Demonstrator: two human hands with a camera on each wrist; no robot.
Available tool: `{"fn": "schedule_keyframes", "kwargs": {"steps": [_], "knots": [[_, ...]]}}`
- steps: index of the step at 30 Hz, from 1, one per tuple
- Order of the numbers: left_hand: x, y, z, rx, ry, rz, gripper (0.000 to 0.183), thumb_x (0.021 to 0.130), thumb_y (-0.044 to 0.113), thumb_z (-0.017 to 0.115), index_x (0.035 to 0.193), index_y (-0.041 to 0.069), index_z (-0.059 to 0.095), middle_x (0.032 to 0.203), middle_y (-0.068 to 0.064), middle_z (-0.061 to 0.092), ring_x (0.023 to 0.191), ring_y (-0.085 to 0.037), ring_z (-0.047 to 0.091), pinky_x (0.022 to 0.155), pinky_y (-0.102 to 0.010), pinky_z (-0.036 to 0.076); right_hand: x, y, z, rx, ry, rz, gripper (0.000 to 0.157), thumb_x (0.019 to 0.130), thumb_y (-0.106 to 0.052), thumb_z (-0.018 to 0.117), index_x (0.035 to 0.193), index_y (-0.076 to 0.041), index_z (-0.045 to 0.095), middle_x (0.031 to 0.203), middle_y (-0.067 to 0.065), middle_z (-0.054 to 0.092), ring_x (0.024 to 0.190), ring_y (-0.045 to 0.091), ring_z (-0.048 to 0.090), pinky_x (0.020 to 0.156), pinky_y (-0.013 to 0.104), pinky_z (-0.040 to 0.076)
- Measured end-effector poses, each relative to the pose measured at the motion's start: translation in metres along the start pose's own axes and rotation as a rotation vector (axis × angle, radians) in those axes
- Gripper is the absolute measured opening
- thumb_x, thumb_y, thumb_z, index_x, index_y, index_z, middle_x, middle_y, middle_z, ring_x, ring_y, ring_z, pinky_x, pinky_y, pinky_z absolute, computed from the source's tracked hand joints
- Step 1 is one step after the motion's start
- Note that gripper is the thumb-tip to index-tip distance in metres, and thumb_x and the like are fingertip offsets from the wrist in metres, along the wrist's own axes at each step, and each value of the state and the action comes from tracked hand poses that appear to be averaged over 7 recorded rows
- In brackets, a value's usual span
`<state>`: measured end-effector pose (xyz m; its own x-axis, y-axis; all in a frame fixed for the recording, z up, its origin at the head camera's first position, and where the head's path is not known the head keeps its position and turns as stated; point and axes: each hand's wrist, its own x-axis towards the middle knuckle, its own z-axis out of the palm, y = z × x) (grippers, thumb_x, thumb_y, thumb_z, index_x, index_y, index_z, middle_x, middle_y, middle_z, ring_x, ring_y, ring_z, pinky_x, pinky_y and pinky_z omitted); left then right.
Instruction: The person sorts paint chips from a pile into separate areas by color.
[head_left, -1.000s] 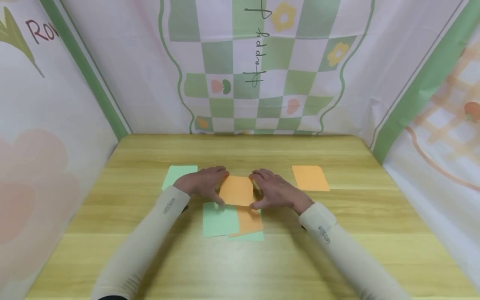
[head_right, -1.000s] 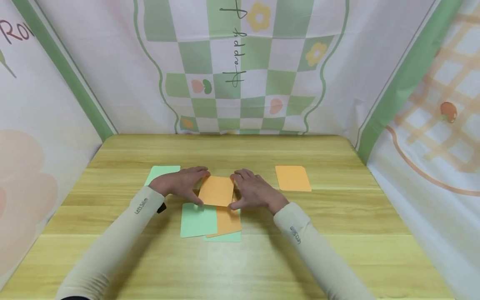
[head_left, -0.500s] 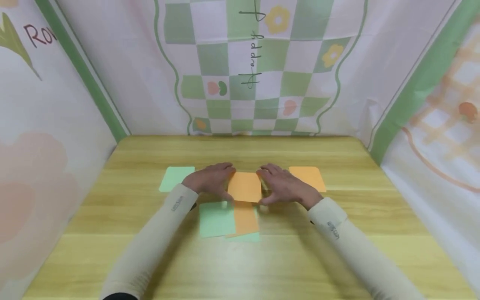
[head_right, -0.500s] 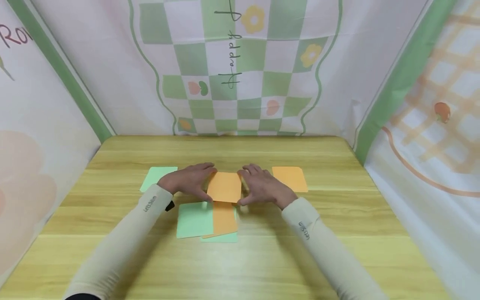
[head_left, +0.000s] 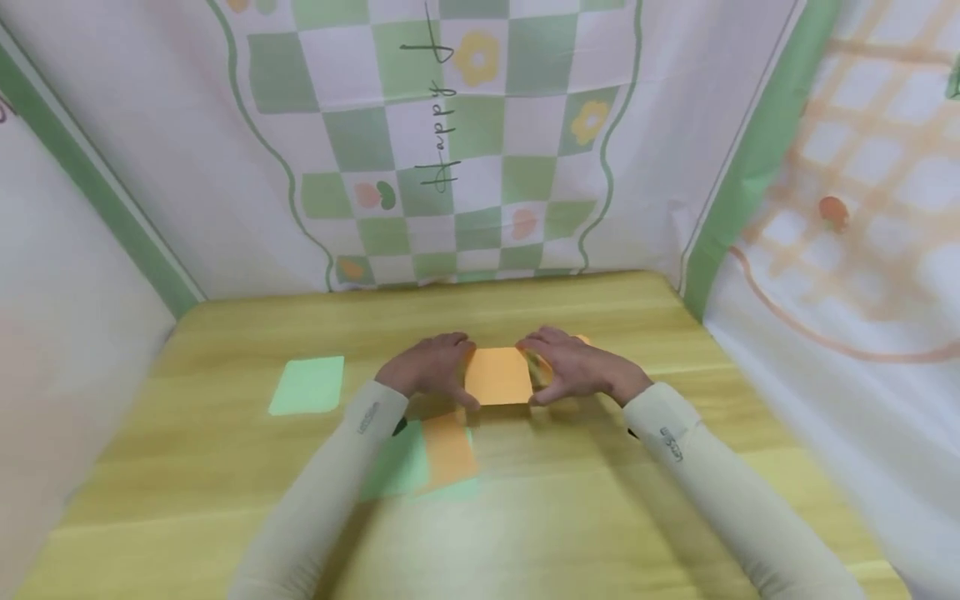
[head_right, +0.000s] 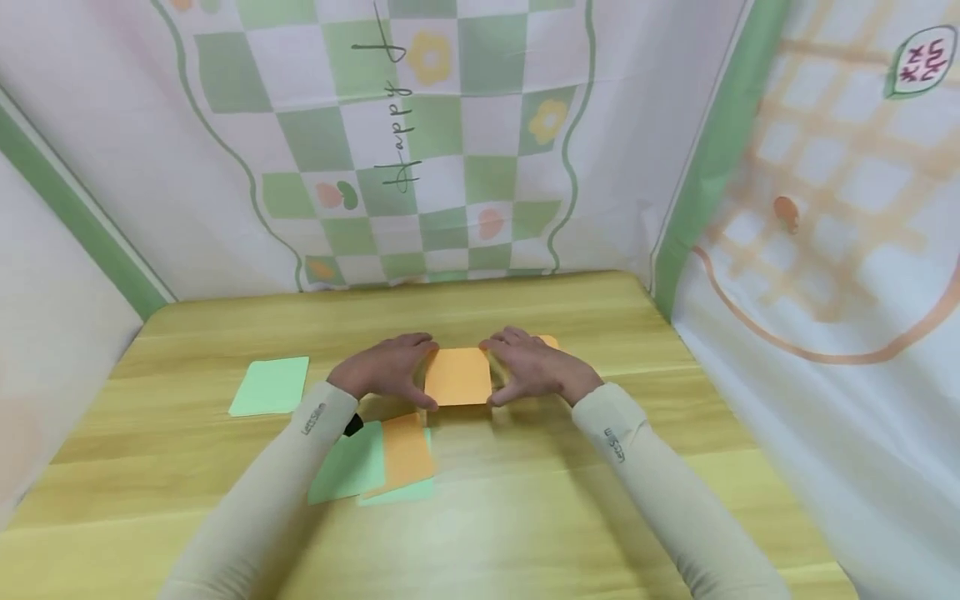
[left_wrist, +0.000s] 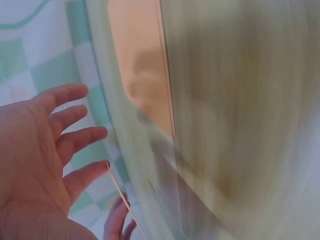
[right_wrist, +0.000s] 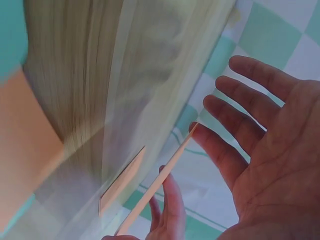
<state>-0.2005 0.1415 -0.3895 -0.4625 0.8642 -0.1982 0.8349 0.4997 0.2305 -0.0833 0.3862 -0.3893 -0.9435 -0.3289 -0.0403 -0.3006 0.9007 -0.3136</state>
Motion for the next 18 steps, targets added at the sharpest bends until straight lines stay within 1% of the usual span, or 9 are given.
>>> {"fn": "schedule_keyframes", "kwargs": {"steps": [2, 4, 6, 8, 10, 12, 15, 18], "knots": [[0.007, 0.005, 0.002, 0.022, 0.007, 0.011, 0.102, 0.068, 0.068, 0.067, 0.145, 0.01, 0.034, 0.15, -0.01, 0.027, 0.135, -0.028, 0.027, 0.107, -0.045, 0.028, -0.002, 0.008, -0.003, 0.017, 0.004, -0.012, 0.087, 0.07, -0.044, 0.078, 0.14, -0.009, 0.04, 0.134, 0.007, 0.042, 0.121, 0.023, 0.038, 0.094, 0.048, 0.039], [0.016, 0.01, 0.002, 0.052, 0.033, 0.039, 0.096, 0.069, 0.068, 0.067, 0.14, 0.009, 0.04, 0.145, -0.01, 0.035, 0.13, -0.028, 0.035, 0.104, -0.044, 0.032, -0.003, 0.016, -0.006, 0.019, 0.007, -0.01, 0.086, 0.069, -0.04, 0.08, 0.139, -0.008, 0.04, 0.133, 0.007, 0.043, 0.119, 0.023, 0.039, 0.093, 0.046, 0.039], [0.025, 0.014, 0.003, 0.087, 0.061, 0.065, 0.091, 0.069, 0.069, 0.066, 0.133, 0.008, 0.046, 0.137, -0.009, 0.043, 0.122, -0.028, 0.042, 0.099, -0.043, 0.038, -0.006, 0.024, -0.009, 0.017, 0.001, 0.011, 0.087, 0.069, -0.039, 0.08, 0.139, -0.008, 0.04, 0.134, 0.009, 0.042, 0.12, 0.024, 0.038, 0.094, 0.046, 0.038], [0.033, 0.02, 0.003, 0.105, 0.078, 0.078, 0.088, 0.068, 0.069, 0.067, 0.129, 0.008, 0.047, 0.132, -0.008, 0.045, 0.117, -0.028, 0.046, 0.096, -0.042, 0.041, -0.008, 0.03, -0.011, 0.01, -0.003, 0.038, 0.089, 0.069, -0.039, 0.081, 0.14, -0.006, 0.039, 0.136, 0.012, 0.039, 0.125, 0.027, 0.034, 0.098, 0.05, 0.035], [0.039, 0.026, 0.002, 0.112, 0.073, 0.07, 0.09, 0.067, 0.069, 0.068, 0.13, 0.007, 0.047, 0.132, -0.008, 0.045, 0.116, -0.028, 0.046, 0.096, -0.041, 0.041, -0.012, 0.036, -0.013, 0.011, -0.014, 0.06, 0.091, 0.069, -0.039, 0.081, 0.141, -0.005, 0.037, 0.14, 0.016, 0.036, 0.13, 0.032, 0.028, 0.101, 0.055, 0.03], [0.044, 0.032, 0.002, 0.116, 0.061, 0.054, 0.094, 0.067, 0.069, 0.068, 0.134, 0.007, 0.045, 0.135, -0.008, 0.043, 0.119, -0.028, 0.044, 0.099, -0.041, 0.039, -0.015, 0.042, -0.013, 0.016, -0.025, 0.079, 0.092, 0.069, -0.039, 0.081, 0.142, -0.005, 0.036, 0.142, 0.018, 0.033, 0.132, 0.035, 0.024, 0.102, 0.058, 0.027], [0.051, 0.037, 0.003, 0.117, 0.044, 0.036, 0.094, 0.066, 0.069, 0.068, 0.133, 0.008, 0.046, 0.134, -0.007, 0.044, 0.118, -0.027, 0.045, 0.097, -0.04, 0.041, -0.02, 0.049, -0.013, 0.033, -0.03, 0.084, 0.092, 0.07, -0.039, 0.08, 0.143, -0.005, 0.035, 0.143, 0.02, 0.032, 0.132, 0.036, 0.024, 0.102, 0.06, 0.025], [0.06, 0.042, 0.004, 0.127, 0.049, 0.038, 0.09, 0.065, 0.07, 0.068, 0.129, 0.01, 0.049, 0.13, -0.005, 0.046, 0.115, -0.025, 0.047, 0.095, -0.039, 0.042, -0.024, 0.057, -0.013, 0.028, -0.025, 0.086, 0.091, 0.07, -0.039, 0.08, 0.143, -0.006, 0.036, 0.142, 0.02, 0.032, 0.132, 0.036, 0.025, 0.101, 0.059, 0.027]]}}
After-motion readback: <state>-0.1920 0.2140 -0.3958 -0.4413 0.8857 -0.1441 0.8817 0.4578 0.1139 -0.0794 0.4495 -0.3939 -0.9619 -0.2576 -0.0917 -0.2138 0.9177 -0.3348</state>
